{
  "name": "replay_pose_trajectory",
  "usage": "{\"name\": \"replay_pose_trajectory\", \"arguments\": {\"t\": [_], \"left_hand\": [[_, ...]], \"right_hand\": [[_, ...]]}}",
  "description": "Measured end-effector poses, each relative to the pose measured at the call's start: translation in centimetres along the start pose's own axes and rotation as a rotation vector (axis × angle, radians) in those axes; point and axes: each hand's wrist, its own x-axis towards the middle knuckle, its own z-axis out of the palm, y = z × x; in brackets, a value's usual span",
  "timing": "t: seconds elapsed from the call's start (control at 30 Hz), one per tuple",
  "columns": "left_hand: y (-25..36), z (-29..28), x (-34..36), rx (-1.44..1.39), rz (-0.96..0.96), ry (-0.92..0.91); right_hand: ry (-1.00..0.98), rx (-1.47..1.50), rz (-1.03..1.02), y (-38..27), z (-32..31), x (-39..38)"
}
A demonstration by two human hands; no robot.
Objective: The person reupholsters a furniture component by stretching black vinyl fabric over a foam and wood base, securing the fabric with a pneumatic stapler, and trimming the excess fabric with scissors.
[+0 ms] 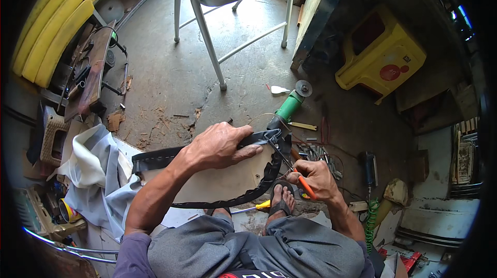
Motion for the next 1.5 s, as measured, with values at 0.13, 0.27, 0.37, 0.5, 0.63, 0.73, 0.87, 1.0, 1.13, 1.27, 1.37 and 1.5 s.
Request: {"name": "replay_pose_trajectory", "arguments": {"t": [0.13, 0.27, 0.37, 0.5, 0.63, 0.73, 0.87, 1.0, 1.13, 1.27, 1.37, 1.5], "left_hand": [[-0.6, 0.9, 0.2, -0.041, 0.018, 0.105], [-0.7, 1.7, 0.4, -0.071, -0.128, 0.290], [-0.4, 2.1, 0.6, -0.155, -0.168, 0.371], [0.8, 2.5, 0.5, -0.121, -0.111, 0.452], [1.1, 2.4, 0.3, -0.115, -0.124, 0.492], [1.2, 2.4, 0.4, -0.130, -0.139, 0.513], [1.7, 2.7, 0.3, -0.097, -0.093, 0.510], [2.4, 2.7, 0.3, -0.091, -0.086, 0.547], [2.7, 3.2, 0.3, -0.110, -0.079, 0.581], [2.4, 2.8, 0.4, -0.185, -0.132, 0.422], [2.0, 3.8, 0.4, -0.192, -0.068, 0.164], [2.4, 5.4, 0.1, -0.190, -0.144, 0.131]], "right_hand": [[-0.111, 0.230, 0.125, 2.1, 0.1, -0.2], [-0.155, 0.337, 0.220, 1.2, 0.4, -1.0], [-0.155, 0.633, 0.271, 0.7, 1.6, -0.7], [-0.184, 0.837, 0.153, 1.3, 2.4, 0.1], [-0.177, 0.879, 0.144, 1.0, 2.6, -0.2], [-0.217, 0.919, 0.190, 0.7, 2.6, -0.4], [-0.167, 0.919, 0.238, 0.6, 2.9, 0.1], [-0.168, 0.923, 0.258, 2.1, 3.6, 0.2], [-0.134, 0.941, 0.250, 1.6, 4.0, 0.3], [-0.143, 1.021, 0.227, 1.6, 4.0, 0.5], [-0.099, 0.876, 0.086, 1.2, 3.3, 0.6], [-0.009, 0.953, 0.040, -0.6, 1.7, 0.1]]}}
